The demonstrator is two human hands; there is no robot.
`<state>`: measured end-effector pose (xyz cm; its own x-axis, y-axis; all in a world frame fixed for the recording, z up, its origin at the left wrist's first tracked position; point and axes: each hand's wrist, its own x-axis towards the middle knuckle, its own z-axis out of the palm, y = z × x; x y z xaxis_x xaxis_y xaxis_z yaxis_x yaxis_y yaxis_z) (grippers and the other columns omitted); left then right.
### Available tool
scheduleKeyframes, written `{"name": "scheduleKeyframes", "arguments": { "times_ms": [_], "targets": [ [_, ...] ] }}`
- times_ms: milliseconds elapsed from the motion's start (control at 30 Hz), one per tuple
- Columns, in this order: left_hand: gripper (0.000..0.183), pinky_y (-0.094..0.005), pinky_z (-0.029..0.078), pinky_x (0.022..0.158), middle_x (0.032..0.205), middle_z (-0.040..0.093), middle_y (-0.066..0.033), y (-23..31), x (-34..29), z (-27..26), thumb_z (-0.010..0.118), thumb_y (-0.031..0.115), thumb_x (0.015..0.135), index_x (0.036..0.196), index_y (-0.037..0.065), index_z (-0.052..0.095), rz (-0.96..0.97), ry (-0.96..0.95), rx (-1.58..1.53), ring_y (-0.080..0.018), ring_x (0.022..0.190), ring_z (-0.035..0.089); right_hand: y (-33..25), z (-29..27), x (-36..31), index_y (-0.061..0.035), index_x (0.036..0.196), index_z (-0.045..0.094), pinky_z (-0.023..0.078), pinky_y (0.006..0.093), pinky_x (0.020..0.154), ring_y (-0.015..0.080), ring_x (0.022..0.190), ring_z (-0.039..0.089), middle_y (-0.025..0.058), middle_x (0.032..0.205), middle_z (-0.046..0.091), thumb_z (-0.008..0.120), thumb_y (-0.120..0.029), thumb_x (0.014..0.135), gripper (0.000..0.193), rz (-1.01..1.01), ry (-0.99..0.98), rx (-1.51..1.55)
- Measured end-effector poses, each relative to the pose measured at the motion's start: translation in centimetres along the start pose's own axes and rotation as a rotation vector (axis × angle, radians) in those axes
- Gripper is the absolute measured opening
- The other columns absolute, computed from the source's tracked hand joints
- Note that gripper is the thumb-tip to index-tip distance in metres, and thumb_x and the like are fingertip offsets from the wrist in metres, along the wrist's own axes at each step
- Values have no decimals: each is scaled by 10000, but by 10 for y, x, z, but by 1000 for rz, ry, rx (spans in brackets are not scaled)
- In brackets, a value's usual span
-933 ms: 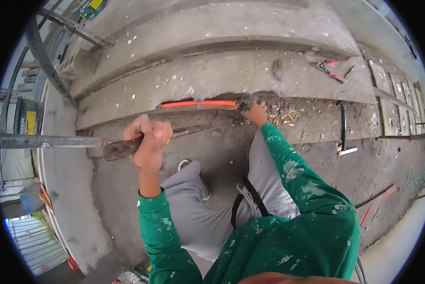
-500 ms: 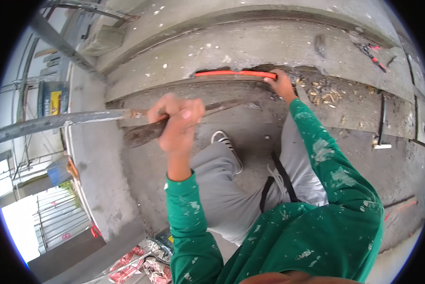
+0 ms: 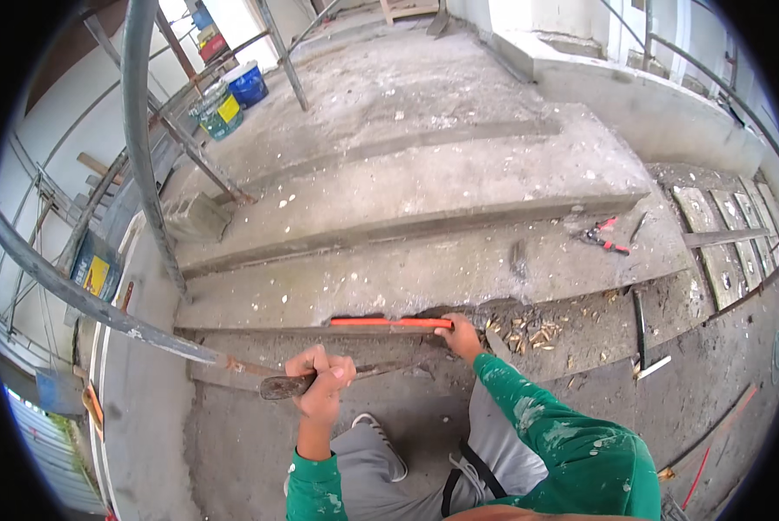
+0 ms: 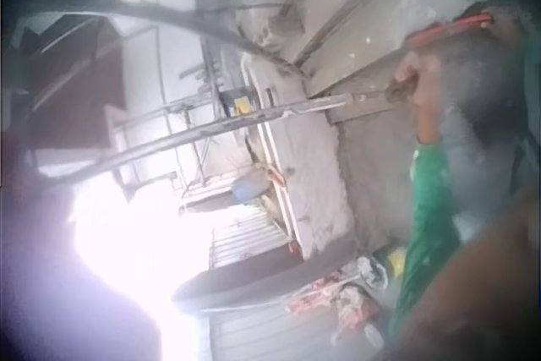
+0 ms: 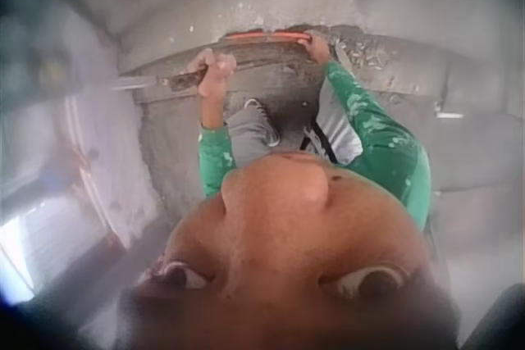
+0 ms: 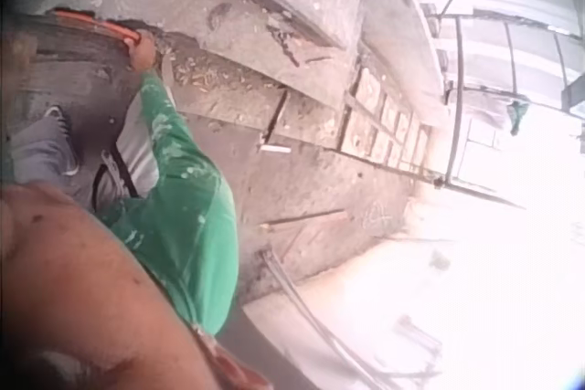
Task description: The person kneels on a concrete floor and uses a hammer to drive a metal conduit pipe into a groove in the floor. They repeatedly strike the pipe to push it further into the channel.
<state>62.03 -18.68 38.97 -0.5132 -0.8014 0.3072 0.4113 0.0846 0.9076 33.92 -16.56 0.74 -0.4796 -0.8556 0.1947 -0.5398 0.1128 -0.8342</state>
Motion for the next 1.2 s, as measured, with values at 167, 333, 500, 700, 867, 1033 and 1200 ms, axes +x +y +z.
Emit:
{"name": "scheduleKeyframes", "arguments": {
  "times_ms": [167, 333, 500, 700, 867, 1033, 1200],
  "targets": [
    [329, -348, 311, 502, 534, 294, 14, 5, -5, 5, 532, -46, 815, 687, 121, 280, 6, 38, 29, -139, 468, 288, -17, 3, -2, -32, 1151, 679, 504, 471, 945, 412, 1091, 620, 196, 1125, 672, 821, -313, 834, 447, 26, -33, 26],
    [319, -354, 344, 566, 653, 454, -9, -10, -14, -7, 658, 357, 898, 849, 156, 415, 58, 69, -81, -166, 540, 373, -18, 12, 6, -36, 1177, 672, 503, 465, 959, 413, 1100, 626, 203, 1142, 675, 829, -306, 823, 473, -71, 24, 20],
    [183, -350, 355, 523, 683, 427, -10, -12, 2, -37, 537, 316, 1009, 1020, 163, 437, 336, 36, -403, -151, 556, 386, -1, 17, -2, -16, 1176, 668, 513, 462, 947, 419, 1090, 636, 215, 1155, 673, 812, -297, 838, 462, -37, 33, 2],
    [274, -309, 224, 453, 567, 240, 23, 49, 3, -53, 478, 20, 854, 691, 151, 301, 306, 692, 205, -114, 458, 203, -11, 17, 5, -19, 1115, 694, 527, 472, 904, 424, 1018, 653, 196, 1056, 699, 815, -239, 829, 381, -157, -56, -111],
    [302, -301, 206, 465, 577, 219, 24, 56, 8, -91, 493, 10, 831, 683, 155, 274, 317, 893, 227, -106, 479, 187, -8, 22, 12, -24, 1109, 698, 522, 492, 926, 429, 1034, 643, 206, 1072, 699, 803, -196, 831, 343, -124, -125, -143],
    [325, -307, 209, 467, 571, 232, 32, 50, 22, -96, 524, -3, 821, 679, 157, 279, 353, 889, 253, -102, 479, 194, 1, 33, 8, -47, 1186, 657, 516, 506, 934, 428, 1073, 628, 193, 1104, 674, 782, -196, 854, 384, -97, 50, -139],
    [332, -312, 212, 455, 565, 226, 33, 51, 0, -106, 541, 2, 816, 687, 165, 282, 324, 774, 206, -105, 472, 193, -4, 17, 2, -88, 1190, 650, 516, 505, 909, 404, 1104, 610, 152, 1139, 657, 747, -241, 894, 347, -111, -154, -148]
  ]
}}
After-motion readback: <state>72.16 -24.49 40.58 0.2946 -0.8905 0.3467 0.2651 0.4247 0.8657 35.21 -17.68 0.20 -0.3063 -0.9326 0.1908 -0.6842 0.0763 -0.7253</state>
